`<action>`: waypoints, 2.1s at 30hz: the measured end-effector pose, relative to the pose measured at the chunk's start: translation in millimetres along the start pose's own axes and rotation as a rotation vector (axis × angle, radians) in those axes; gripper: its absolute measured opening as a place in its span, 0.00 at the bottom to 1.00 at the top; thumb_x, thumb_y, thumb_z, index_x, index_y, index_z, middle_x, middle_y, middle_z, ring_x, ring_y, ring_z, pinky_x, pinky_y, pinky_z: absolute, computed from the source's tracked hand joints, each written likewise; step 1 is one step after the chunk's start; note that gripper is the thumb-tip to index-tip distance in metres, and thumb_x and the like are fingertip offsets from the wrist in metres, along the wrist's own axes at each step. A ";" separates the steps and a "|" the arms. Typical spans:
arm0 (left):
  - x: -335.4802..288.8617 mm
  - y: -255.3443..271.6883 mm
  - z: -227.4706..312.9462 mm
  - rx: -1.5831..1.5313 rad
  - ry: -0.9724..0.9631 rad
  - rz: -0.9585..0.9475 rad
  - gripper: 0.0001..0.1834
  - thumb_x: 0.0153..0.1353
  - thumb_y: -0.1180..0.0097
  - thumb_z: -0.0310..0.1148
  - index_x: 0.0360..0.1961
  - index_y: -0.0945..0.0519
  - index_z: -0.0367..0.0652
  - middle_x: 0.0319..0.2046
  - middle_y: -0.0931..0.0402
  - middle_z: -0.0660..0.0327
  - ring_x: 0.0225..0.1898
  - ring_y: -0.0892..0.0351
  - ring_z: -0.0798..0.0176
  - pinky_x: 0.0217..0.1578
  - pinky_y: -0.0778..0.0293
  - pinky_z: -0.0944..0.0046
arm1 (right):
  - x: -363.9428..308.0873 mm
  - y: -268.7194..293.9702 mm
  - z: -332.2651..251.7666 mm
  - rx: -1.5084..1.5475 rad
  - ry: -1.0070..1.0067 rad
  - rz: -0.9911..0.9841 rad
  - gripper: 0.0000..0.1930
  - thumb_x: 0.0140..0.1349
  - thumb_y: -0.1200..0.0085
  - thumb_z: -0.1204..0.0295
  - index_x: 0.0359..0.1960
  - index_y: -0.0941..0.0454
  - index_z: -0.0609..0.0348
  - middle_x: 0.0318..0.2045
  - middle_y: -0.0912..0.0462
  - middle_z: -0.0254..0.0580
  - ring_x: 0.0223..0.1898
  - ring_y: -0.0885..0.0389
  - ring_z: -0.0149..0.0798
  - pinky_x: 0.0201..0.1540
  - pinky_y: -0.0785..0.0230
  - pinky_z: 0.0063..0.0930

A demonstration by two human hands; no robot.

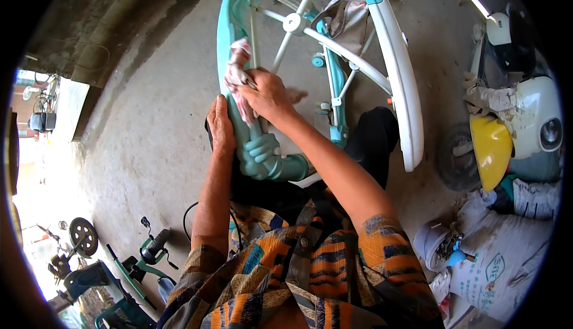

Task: The person wipes the front and seat of a motorcycle and then cleans a baby walker using a cloth.

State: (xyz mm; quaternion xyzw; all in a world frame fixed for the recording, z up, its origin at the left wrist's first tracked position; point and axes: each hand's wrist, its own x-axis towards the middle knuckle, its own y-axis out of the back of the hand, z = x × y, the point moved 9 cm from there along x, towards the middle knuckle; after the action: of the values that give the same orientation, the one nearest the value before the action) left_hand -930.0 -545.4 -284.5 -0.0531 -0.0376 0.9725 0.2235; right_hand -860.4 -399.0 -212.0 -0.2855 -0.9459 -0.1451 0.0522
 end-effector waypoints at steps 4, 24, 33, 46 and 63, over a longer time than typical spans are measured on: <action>-1.1 -1.3 7.1 -0.005 -0.036 -0.009 0.24 0.72 0.61 0.48 0.39 0.25 0.35 0.33 0.29 0.67 0.35 0.36 0.73 0.39 0.35 0.70 | 3.2 -17.2 -17.5 -0.253 0.245 0.087 0.12 0.57 0.44 0.67 0.39 0.25 0.62 0.34 0.22 0.53 0.37 0.21 0.54 0.39 0.30 0.40; -4.8 6.6 -1.3 -0.096 0.080 0.082 0.29 0.68 0.60 0.57 0.31 0.23 0.40 0.26 0.32 0.70 0.29 0.40 0.74 0.34 0.37 0.70 | 3.8 -23.0 -17.3 -0.380 0.277 0.090 0.11 0.56 0.46 0.68 0.38 0.26 0.59 0.34 0.25 0.53 0.35 0.23 0.60 0.38 0.29 0.47; -6.3 4.3 -9.1 -0.159 0.025 0.009 0.30 0.71 0.64 0.53 0.40 0.23 0.33 0.33 0.25 0.63 0.34 0.30 0.70 0.39 0.31 0.67 | -98.5 -21.8 -23.2 -0.402 0.252 -0.242 0.15 0.57 0.45 0.76 0.48 0.25 0.59 0.45 0.23 0.49 0.37 0.19 0.55 0.38 0.24 0.39; -6.2 3.3 -2.4 -0.031 -0.013 0.017 0.17 0.68 0.50 0.42 0.31 0.26 0.38 0.25 0.36 0.71 0.28 0.40 0.76 0.29 0.39 0.71 | -26.0 27.1 30.5 -0.374 -0.052 -0.085 0.09 0.52 0.40 0.74 0.34 0.23 0.63 0.28 0.19 0.47 0.30 0.19 0.40 0.33 0.28 0.32; -8.4 -3.0 5.9 -0.063 0.022 0.023 0.17 0.68 0.51 0.43 0.30 0.28 0.39 0.22 0.37 0.72 0.26 0.42 0.78 0.25 0.41 0.73 | 41.9 64.3 111.1 0.750 -0.387 0.454 0.19 0.49 0.38 0.81 0.46 0.24 0.62 0.39 0.19 0.37 0.37 0.19 0.32 0.40 0.26 0.26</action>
State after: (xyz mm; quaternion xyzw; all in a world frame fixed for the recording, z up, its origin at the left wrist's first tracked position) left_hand -921.9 -546.6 -277.6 -0.0714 -0.0648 0.9727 0.2112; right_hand -861.3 -292.1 -294.5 -0.4681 -0.8391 0.2769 0.0047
